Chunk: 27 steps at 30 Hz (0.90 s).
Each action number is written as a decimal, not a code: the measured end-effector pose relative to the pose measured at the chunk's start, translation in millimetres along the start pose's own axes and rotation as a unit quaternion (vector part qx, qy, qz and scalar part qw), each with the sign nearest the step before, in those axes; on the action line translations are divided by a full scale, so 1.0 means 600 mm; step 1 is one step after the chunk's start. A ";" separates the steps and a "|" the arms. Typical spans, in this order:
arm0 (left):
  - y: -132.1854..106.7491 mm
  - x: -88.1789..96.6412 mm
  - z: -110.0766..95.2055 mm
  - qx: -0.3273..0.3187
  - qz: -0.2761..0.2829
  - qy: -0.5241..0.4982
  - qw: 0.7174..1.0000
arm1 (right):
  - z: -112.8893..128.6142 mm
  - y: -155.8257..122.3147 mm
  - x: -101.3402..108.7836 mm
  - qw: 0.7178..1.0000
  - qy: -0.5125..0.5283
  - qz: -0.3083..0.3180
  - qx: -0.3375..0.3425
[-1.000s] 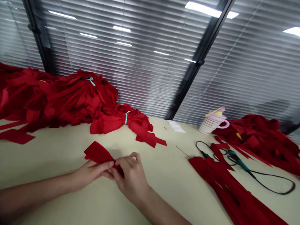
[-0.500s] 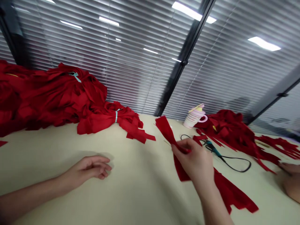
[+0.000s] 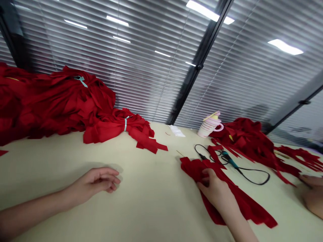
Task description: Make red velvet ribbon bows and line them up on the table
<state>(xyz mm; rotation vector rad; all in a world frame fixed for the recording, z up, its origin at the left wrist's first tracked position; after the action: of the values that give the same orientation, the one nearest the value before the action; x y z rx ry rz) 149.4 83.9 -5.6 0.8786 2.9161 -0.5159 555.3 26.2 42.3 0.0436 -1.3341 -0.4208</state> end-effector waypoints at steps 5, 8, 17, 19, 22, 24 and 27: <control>-0.001 0.000 0.000 -0.007 0.003 0.001 1.000 | 0.013 0.002 0.013 0.999 -0.016 0.000 0.029; -0.001 0.000 0.000 -0.010 0.005 0.001 1.000 | 0.013 0.003 0.060 0.998 -0.039 -0.046 0.006; -0.001 -0.002 0.000 -0.015 0.006 0.009 1.000 | 0.034 0.009 0.012 0.997 -0.061 0.002 0.044; -0.002 -0.003 0.000 -0.017 0.006 0.011 1.000 | 0.033 0.004 -0.005 0.997 -0.064 0.023 0.046; -0.001 -0.003 0.000 -0.022 0.007 0.013 1.000 | 0.034 -0.002 -0.009 0.996 -0.071 0.043 0.046; -0.001 -0.003 0.001 -0.026 0.008 0.014 1.000 | 0.036 -0.004 -0.007 0.995 -0.079 0.051 0.043; 0.000 -0.004 0.000 -0.029 0.009 0.015 0.999 | 0.041 -0.005 -0.008 0.993 -0.093 0.063 0.035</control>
<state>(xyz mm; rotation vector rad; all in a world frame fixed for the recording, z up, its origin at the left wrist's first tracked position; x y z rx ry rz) 151.7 82.6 -5.4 0.9132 2.9307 -0.4182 530.6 30.3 43.1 -0.0222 -1.5261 -0.2749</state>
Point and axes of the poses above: each hand's wrist, its own y-axis towards the middle knuckle, its own x-axis out of the back of the hand, z = x × y, the point moved 9 cm from there along y, towards the middle knuckle, and after that the axes turned 9 degrees about x, right-handed, at the moved point
